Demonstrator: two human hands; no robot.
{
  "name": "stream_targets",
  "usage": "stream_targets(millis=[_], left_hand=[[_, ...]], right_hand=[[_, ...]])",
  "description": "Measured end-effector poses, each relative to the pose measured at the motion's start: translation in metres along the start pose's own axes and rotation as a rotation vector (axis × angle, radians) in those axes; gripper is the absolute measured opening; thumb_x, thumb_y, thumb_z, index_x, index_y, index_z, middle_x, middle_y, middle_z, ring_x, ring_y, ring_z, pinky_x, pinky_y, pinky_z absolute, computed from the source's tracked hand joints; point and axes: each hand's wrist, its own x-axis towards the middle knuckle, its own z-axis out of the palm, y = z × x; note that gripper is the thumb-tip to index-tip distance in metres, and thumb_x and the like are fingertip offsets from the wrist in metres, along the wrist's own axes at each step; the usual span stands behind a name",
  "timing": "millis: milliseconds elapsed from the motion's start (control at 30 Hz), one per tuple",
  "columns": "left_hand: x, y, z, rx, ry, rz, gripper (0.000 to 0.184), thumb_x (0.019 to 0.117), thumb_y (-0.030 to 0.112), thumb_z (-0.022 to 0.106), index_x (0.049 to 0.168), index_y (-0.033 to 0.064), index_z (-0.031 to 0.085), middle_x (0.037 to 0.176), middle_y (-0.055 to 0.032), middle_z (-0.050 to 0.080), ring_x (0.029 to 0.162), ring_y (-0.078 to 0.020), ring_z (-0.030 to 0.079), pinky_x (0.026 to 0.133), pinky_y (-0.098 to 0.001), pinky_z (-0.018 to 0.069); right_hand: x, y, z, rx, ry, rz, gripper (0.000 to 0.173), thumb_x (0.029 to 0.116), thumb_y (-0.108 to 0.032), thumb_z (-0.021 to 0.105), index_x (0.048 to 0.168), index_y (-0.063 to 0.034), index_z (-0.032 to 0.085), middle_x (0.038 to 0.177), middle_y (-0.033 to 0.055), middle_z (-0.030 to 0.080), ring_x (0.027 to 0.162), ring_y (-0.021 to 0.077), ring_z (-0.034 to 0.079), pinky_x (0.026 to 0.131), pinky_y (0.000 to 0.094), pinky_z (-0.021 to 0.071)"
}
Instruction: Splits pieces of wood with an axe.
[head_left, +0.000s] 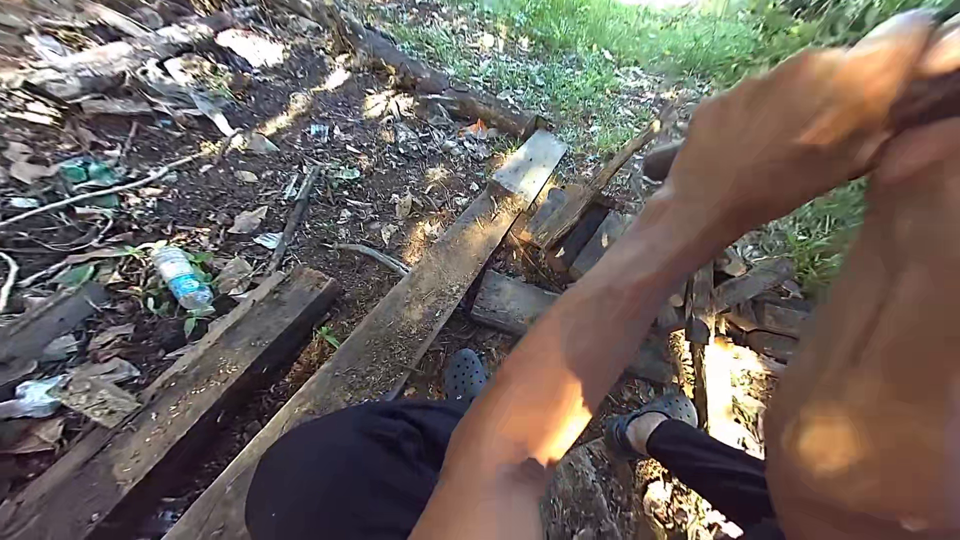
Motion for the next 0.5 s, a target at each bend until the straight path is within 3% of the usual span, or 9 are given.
stream_targets(millis=[33, 67, 100, 133, 200, 233, 300, 400, 500], left_hand=[[-0.052, -0.01, 0.02, -0.072, -0.097, -0.123, 0.026, 0.0904, 0.03, 0.073, 0.11, 0.0137, 0.072, 0.083, -0.0013, 0.071, 0.074, -0.018, 0.069, 0.058, -0.0395, 0.0539], [-0.126, -0.02, 0.046, -0.174, -0.172, -0.281, 0.032, 0.0935, 0.029, 0.073, 0.118, 0.0086, 0.067, 0.09, -0.0062, 0.07, 0.079, -0.0207, 0.069, 0.064, -0.0416, 0.058], [-0.212, -0.028, 0.083, -0.269, -0.16, -0.48, 0.036, 0.0934, 0.026, 0.073, 0.122, 0.0046, 0.068, 0.095, -0.0097, 0.073, 0.083, -0.0227, 0.071, 0.07, -0.0451, 0.0611], [-0.293, -0.026, 0.109, -0.348, -0.148, -0.739, 0.039, 0.0928, 0.022, 0.073, 0.126, 0.0033, 0.07, 0.098, -0.0117, 0.076, 0.088, -0.0242, 0.074, 0.077, -0.0474, 0.0626], [-0.386, -0.018, 0.128, -0.321, -0.28, -1.233, 0.024, 0.0911, 0.026, 0.072, 0.103, 0.0053, 0.072, 0.089, -0.0136, 0.073, 0.082, -0.0291, 0.072, 0.074, -0.0523, 0.0592], [-0.394, -0.022, 0.126, -0.26, -0.404, -1.347, 0.03, 0.0905, 0.034, 0.071, 0.097, 0.005, 0.072, 0.087, -0.014, 0.072, 0.083, -0.0309, 0.072, 0.075, -0.0551, 0.0583], [-0.383, -0.019, 0.122, -0.182, -0.551, -1.405, 0.039, 0.09, 0.046, 0.067, 0.092, 0.0073, 0.072, 0.088, -0.0122, 0.073, 0.086, -0.0307, 0.072, 0.074, -0.0563, 0.058], [-0.372, -0.009, 0.126, -0.168, -0.487, -1.335, 0.041, 0.0901, 0.05, 0.065, 0.081, 0.0104, 0.068, 0.076, -0.008, 0.069, 0.075, -0.0268, 0.07, 0.066, -0.0528, 0.0562], [-0.371, 0.003, 0.126, -0.234, -0.37, -1.308, 0.039, 0.0912, 0.045, 0.067, 0.078, 0.0087, 0.067, 0.071, -0.0074, 0.066, 0.069, -0.0248, 0.068, 0.064, -0.0499, 0.0552]], right_hand=[[-0.048, 0.011, 0.009, -0.133, 0.077, 0.11, 0.041, 0.1057, -0.03, 0.023, 0.08, -0.0104, 0.048, 0.06, -0.0009, 0.049, 0.056, 0.0096, 0.055, 0.058, 0.0289, 0.0521], [-0.112, 0.028, 0.013, -0.302, 0.097, 0.261, 0.051, 0.1094, -0.052, 0.023, 0.094, -0.0123, 0.052, 0.068, -0.0031, 0.052, 0.059, 0.0058, 0.055, 0.058, 0.0258, 0.0514], [-0.182, 0.054, 0.012, -0.402, 0.1, 0.424, 0.06, 0.1056, -0.065, 0.027, 0.104, -0.0132, 0.057, 0.074, -0.0045, 0.055, 0.062, 0.0055, 0.056, 0.059, 0.0275, 0.0532], [-0.252, 0.084, 0.011, -0.429, 0.144, 0.608, 0.061, 0.1034, -0.067, 0.035, 0.098, -0.0113, 0.06, 0.068, -0.0039, 0.056, 0.055, 0.0074, 0.055, 0.051, 0.0306, 0.0517], [-0.345, 0.125, 0.012, -0.418, 0.252, 0.985, 0.066, 0.1051, -0.064, 0.032, 0.08, -0.007, 0.056, 0.052, 0.0011, 0.051, 0.038, 0.0148, 0.051, 0.038, 0.0367, 0.0493], [-0.358, 0.135, 0.012, -0.397, 0.29, 1.114, 0.071, 0.1044, -0.067, 0.028, 0.075, -0.0065, 0.053, 0.049, 0.0029, 0.05, 0.036, 0.0172, 0.051, 0.037, 0.038, 0.05], [-0.353, 0.134, 0.007, -0.382, 0.345, 1.209, 0.077, 0.1012, -0.074, 0.025, 0.072, -0.007, 0.051, 0.048, 0.0042, 0.049, 0.036, 0.0186, 0.051, 0.037, 0.0388, 0.0504], [-0.34, 0.132, -0.004, -0.343, 0.414, 1.239, 0.076, 0.1004, -0.075, 0.03, 0.073, -0.0064, 0.052, 0.048, 0.0043, 0.048, 0.035, 0.0182, 0.05, 0.036, 0.0382, 0.0497], [-0.334, 0.118, -0.005, -0.297, 0.365, 1.261, 0.076, 0.1008, -0.074, 0.031, 0.082, -0.0043, 0.055, 0.051, 0.0047, 0.049, 0.037, 0.0182, 0.051, 0.037, 0.0378, 0.0507]])
